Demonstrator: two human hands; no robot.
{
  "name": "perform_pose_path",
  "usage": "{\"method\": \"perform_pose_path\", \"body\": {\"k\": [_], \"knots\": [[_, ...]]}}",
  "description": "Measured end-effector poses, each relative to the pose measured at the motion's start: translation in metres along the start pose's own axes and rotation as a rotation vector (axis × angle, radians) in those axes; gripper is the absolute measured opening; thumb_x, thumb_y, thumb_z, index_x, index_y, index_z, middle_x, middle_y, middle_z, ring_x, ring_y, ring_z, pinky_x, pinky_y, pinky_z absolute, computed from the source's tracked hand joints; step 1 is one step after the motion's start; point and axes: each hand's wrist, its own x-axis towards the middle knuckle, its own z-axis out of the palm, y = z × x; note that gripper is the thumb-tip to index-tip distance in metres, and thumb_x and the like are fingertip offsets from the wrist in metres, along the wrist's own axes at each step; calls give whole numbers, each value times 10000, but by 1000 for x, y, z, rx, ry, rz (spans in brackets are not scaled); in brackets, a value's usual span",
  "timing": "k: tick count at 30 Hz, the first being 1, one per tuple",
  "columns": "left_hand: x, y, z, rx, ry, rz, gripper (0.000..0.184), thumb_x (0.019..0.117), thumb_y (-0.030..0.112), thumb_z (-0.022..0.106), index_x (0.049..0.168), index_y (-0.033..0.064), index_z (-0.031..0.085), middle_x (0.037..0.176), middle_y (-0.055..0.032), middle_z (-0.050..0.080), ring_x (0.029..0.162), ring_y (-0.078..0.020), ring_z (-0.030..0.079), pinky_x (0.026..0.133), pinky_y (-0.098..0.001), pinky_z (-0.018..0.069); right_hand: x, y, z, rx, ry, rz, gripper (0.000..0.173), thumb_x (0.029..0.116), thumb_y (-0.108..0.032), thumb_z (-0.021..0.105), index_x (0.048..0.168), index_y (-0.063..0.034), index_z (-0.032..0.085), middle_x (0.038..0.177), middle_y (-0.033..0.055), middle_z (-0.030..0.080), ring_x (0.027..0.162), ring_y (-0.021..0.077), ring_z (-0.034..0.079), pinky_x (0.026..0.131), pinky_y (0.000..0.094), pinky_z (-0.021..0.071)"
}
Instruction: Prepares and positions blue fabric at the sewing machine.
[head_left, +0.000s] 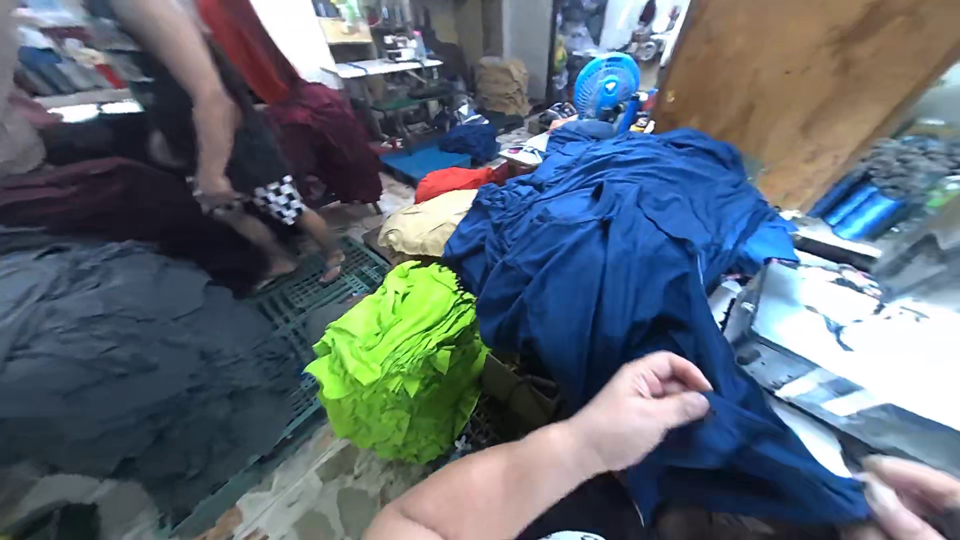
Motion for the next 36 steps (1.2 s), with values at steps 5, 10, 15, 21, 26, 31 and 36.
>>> {"method": "perform_pose_path", "body": {"k": [5, 10, 15, 21, 26, 31, 36], "knots": [[2, 37, -23, 405, -214, 215, 119, 971, 70, 648, 1049, 3, 708, 938, 58, 714, 849, 54, 640, 774, -140, 543, 2, -24, -11, -72, -131, -174, 169, 1001, -227, 654, 1138, -273, 742, 961, -146, 722, 665, -75, 596, 559, 94, 490], [-8, 38, -17, 934, -239, 498, 303, 973, 335, 714, 1116, 74, 773, 814, -97, 666, 793, -69, 603, 757, -191, 480, -5, -15, -6, -517, -75, -508, 299, 953, -316, 746, 1236, -220, 741, 909, -61, 571, 841, -68, 512, 746, 64, 418], [-18, 25, -17, 1158, -136, 749, 190, 1011, 216, 670, 1143, 96, 735, 701, -107, 567, 648, -184, 538, 630, -263, 431, -17, -16, -3, -766, 18, -625, 261, 977, -252, 722, 1225, -173, 743, 816, 26, 507, 753, 1, 480, 686, 91, 380], [-21, 14, -27, 1183, -121, 803, 157, 1036, 184, 614, 1152, 123, 701, 843, -99, 601, 789, -197, 600, 753, -294, 491, -15, -27, -7, -935, -16, -642, 213, 1032, -211, 625, 1182, -134, 755, 766, 78, 499, 694, 83, 474, 621, 150, 365], [-2, -11, -5, 493, -43, 570, 147, 1069, 255, 554, 1137, 217, 678, 1117, 74, 682, 1094, -96, 669, 1028, -343, 552, -4, -22, -17, -815, -197, -550, 264, 1069, -273, 546, 1078, -83, 730, 771, 52, 585, 705, 61, 559, 649, 150, 459], [90, -12, 6, 904, -117, 743, 116, 1005, 173, 648, 1045, 90, 719, 1024, 6, 711, 997, -59, 671, 895, -240, 564, -5, 24, 5, -294, -197, -148, 283, 1077, -190, 508, 960, 4, 678, 810, 5, 666, 753, -40, 606, 701, 137, 514], [188, -56, 32, 1416, -351, 188, 206, 973, 278, 691, 1016, 100, 785, 1001, -81, 757, 954, -257, 726, 842, -524, 580, 11, 57, 15, 96, 156, 501, 276, 1088, -261, 485, 1027, -68, 673, 773, 11, 669, 597, 68, 605, 517, 234, 497]]}}
